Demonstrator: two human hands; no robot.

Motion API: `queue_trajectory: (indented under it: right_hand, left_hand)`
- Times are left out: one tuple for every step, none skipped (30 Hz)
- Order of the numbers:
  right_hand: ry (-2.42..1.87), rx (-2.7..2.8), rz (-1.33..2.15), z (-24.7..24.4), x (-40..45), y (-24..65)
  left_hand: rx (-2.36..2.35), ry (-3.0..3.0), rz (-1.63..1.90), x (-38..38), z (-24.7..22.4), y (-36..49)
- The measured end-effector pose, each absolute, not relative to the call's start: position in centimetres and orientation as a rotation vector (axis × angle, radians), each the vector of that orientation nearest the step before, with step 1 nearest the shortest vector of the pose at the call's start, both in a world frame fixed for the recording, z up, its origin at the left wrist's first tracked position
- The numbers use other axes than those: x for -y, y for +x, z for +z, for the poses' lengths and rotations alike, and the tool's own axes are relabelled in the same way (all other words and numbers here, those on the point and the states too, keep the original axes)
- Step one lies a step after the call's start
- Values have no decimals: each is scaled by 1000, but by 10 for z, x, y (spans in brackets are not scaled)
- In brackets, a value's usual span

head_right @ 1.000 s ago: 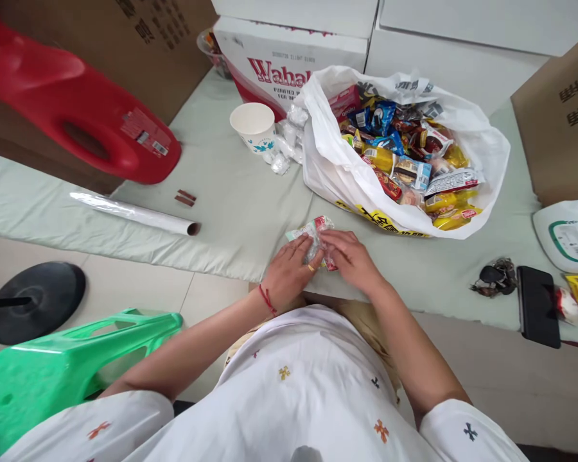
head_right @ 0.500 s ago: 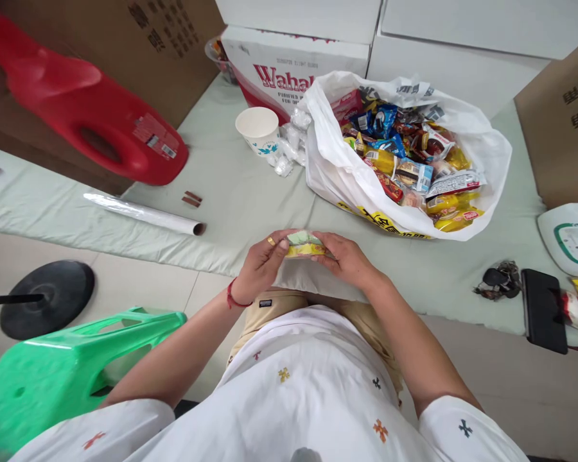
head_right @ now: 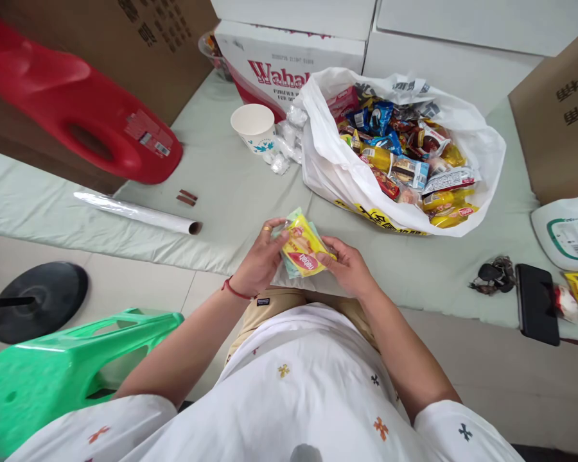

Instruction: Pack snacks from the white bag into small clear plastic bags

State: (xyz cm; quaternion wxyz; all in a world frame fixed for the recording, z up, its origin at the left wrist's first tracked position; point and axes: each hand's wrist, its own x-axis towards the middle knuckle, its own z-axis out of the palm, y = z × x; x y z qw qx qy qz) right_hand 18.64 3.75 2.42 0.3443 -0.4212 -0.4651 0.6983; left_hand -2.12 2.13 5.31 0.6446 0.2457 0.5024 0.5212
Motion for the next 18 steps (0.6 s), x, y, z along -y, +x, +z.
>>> queue_trajectory:
  right_hand:
    - [-1122, 1132, 1814, 23, -36, 185]
    - [-1144, 1059, 1814, 21, -35, 184]
    - [-1158, 1002, 1815, 19, -33, 183]
    - [-1163, 973, 1819, 17, -32, 181]
    - [-1161, 981, 1816, 15, -30, 179]
    - [-1157, 1024, 1798, 14, -28, 176]
    - [-1159, 1086, 1759, 12, -25, 173]
    - [-1169, 1149, 1703, 11, -22, 171]
    - [-1187, 1194, 1643, 11, -19, 169]
    - [-1213, 1217, 1591, 12, -15, 168]
    - [-1248, 1220, 1547, 15, -11, 170]
    - [-1287, 1217, 1514, 19, -7, 175]
    - [-1327, 1227, 1489, 25, -2, 184]
    - [-1372, 1267, 1464, 33, 4, 197]
    - [-1424, 1341, 1432, 41, 10, 216]
    - [-1490, 1443, 1399, 50, 18, 239]
    - [-1577, 1564, 1355, 59, 26, 267]
    - [-1681, 1683, 1281, 68, 33, 298]
  left_hand:
    - [-1152, 480, 1214, -20, 52, -23]
    - [-1156, 411, 1233, -19, 50, -24]
    - [-1149, 368, 1237, -18, 48, -24]
    - [-1126, 353, 1227, -17, 46, -23]
    - [-1093, 367, 1209, -15, 44, -21]
    - [-1060, 397, 1196, -14, 42, -17]
    - [-1033, 432, 1197, -13, 40, -12]
    - [-1015, 460, 1216, -12, 38, -7]
    - [-1003, 479, 1239, -11, 37, 0]
    - [-988, 493, 1253, -9, 36, 6]
    - [-965, 511, 1239, -8, 36, 12]
    - [-942, 538, 1198, -7, 36, 16]
    - [-931, 580, 1140, -5, 35, 19]
    - [-947, 632, 1083, -3, 34, 20]
    - [-992, 692, 1045, -2, 32, 20]
    - [-1063, 758, 1034, 0, 30, 16]
    - [-1151, 826, 1048, 0, 27, 11]
    - [-1236, 888, 1080, 1, 23, 5]
